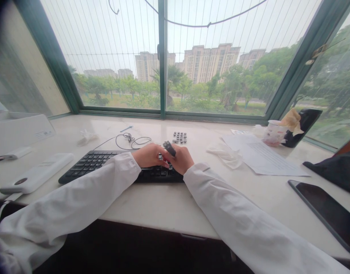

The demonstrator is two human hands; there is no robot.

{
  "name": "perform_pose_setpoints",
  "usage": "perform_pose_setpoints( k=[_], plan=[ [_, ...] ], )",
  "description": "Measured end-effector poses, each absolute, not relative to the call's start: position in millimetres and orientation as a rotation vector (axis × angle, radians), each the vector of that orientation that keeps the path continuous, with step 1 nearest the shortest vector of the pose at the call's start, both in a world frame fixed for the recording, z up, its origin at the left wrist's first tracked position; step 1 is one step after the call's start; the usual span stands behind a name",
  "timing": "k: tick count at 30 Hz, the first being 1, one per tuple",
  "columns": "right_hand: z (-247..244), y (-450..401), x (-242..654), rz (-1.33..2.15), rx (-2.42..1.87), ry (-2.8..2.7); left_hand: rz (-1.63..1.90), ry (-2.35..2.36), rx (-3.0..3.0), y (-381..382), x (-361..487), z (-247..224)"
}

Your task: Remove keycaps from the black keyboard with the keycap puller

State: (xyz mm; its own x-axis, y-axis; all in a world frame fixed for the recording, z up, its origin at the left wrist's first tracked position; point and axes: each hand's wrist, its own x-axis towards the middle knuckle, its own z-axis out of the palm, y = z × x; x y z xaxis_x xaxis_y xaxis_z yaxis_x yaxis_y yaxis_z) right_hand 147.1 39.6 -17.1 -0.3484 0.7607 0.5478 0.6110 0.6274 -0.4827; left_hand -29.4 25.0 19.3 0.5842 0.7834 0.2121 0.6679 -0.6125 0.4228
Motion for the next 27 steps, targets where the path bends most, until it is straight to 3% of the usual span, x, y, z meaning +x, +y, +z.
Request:
perform_pose_setpoints(
  k=[14,20,27],
  plan=[
    [-15.0,29.6,147.2,0.205,-1.013,-2.103,0.541,1.212,2.601,24.6,-30.2,20.0],
    [-6.3,33.1,145.9,0.186,-1.173,-1.941,0.560,1.206,2.600,22.1,-28.4,22.6],
    [3.6,43.4,157.9,0.437,-1.285,-1.688,0.790,1.237,2.689,21.5,-27.5,23.4]
  ],
)
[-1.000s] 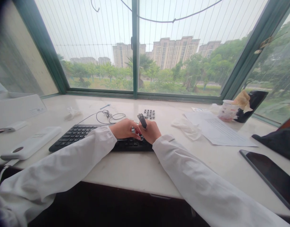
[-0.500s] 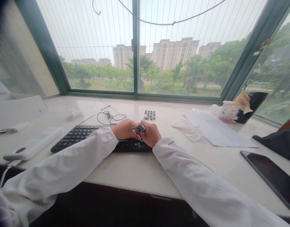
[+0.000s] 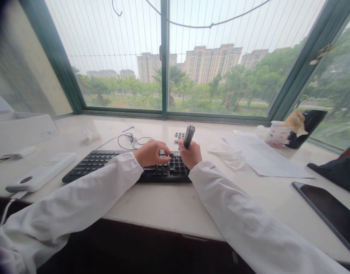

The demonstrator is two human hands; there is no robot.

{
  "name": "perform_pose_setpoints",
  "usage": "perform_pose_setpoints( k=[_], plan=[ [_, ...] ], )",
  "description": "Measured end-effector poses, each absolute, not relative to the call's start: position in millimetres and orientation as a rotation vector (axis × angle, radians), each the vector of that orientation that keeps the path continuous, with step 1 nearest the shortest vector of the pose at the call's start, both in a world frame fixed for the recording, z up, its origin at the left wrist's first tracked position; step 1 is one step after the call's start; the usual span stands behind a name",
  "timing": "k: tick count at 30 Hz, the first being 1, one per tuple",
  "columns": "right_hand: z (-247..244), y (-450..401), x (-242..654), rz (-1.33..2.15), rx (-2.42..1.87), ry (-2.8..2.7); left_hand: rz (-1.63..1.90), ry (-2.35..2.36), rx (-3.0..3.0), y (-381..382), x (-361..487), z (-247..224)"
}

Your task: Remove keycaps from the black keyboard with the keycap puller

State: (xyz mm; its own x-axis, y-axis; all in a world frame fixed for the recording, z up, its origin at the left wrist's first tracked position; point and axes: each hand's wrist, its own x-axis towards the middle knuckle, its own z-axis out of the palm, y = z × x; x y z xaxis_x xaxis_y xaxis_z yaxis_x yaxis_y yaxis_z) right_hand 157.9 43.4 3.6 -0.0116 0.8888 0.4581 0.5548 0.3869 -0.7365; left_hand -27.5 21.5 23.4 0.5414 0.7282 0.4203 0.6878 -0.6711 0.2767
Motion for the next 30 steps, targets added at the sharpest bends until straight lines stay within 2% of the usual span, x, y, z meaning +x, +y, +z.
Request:
perform_pose_setpoints(
  k=[4,7,21,30],
  plan=[
    [1.9,47.4,164.0,0.774,-1.268,-1.745,0.991,1.324,2.691,20.6,-27.6,24.8],
    [0.4,45.8,163.9,0.880,-1.208,-1.850,1.044,1.358,2.715,20.2,-27.2,24.0],
    [-2.2,47.2,163.0,0.843,-1.097,-1.939,1.224,1.248,2.679,24.6,-27.2,19.3],
    [2.0,56.1,170.7,0.854,-1.223,-1.696,1.124,1.407,2.683,29.6,-35.5,19.9]
  ],
)
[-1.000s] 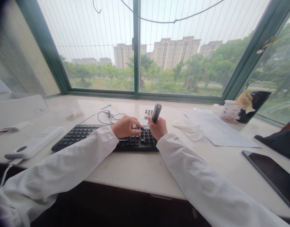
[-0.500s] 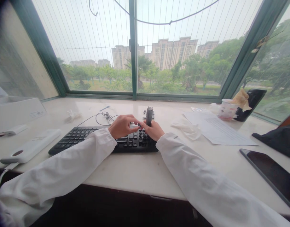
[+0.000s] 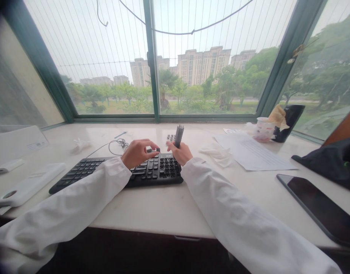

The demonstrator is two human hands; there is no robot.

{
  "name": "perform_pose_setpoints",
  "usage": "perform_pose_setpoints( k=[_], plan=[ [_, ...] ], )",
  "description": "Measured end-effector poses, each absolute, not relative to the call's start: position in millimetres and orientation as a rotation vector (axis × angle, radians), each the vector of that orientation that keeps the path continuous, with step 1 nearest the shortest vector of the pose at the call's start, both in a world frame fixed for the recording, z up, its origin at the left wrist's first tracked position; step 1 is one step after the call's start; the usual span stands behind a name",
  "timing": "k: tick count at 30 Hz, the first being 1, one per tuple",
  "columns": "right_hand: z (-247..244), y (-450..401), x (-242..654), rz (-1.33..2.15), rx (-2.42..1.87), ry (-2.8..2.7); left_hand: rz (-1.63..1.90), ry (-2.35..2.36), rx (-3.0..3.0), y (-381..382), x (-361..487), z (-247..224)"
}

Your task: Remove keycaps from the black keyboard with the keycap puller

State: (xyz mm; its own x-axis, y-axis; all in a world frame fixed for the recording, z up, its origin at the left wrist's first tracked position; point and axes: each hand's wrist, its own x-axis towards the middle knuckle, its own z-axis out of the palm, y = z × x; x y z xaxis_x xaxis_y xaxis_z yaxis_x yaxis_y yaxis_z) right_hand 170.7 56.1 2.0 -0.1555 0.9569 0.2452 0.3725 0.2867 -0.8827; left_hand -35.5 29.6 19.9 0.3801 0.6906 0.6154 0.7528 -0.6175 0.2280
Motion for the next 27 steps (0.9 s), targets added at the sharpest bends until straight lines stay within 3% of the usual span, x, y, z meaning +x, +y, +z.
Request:
perform_pose_setpoints(
  k=[12,27],
  plan=[
    [12.9,76.4,203.9,0.455,-1.626,-1.722,-0.870,-1.559,-2.506,52.9,-51.9,18.5],
    [20.3,71.0,207.3,0.374,-1.722,-1.781,-0.721,-1.798,-2.515,187.4,-24.6,5.2]
  ],
)
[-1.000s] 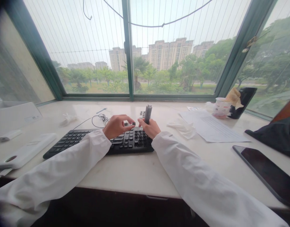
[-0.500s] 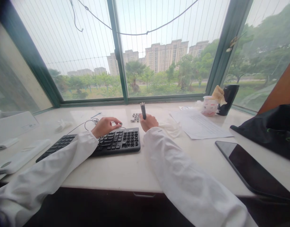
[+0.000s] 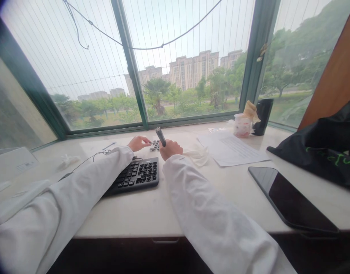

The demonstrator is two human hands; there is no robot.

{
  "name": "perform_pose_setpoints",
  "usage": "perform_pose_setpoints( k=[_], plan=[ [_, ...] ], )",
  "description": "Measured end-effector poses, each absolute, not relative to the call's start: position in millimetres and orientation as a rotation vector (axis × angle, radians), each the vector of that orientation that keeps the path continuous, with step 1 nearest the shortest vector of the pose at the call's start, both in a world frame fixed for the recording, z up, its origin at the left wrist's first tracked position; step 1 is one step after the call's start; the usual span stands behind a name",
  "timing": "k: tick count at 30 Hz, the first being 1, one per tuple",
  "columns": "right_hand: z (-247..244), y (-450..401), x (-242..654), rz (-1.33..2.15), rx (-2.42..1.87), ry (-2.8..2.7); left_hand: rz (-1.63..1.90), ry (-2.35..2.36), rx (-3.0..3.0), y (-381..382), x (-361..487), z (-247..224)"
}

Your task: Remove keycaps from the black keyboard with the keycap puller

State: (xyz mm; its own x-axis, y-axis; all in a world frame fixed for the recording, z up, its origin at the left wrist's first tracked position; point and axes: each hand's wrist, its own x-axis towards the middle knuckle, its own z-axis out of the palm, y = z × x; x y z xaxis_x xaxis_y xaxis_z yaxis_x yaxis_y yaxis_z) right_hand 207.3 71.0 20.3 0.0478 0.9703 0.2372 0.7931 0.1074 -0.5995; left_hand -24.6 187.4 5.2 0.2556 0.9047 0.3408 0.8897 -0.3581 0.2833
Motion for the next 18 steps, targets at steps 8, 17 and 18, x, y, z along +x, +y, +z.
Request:
perform_pose_setpoints(
  k=[8,17,18],
  plan=[
    [18.0,73.7,207.5,0.366,-1.679,-1.794,0.667,1.756,2.462,209.1,-19.8,-7.1],
    [19.8,70.4,208.1,0.370,-1.673,-1.797,0.602,1.791,2.424,212.2,-20.6,-11.6],
    [19.6,70.4,208.1,0.369,-1.673,-1.799,0.597,1.795,2.424,211.9,-20.5,-11.5]
  ],
)
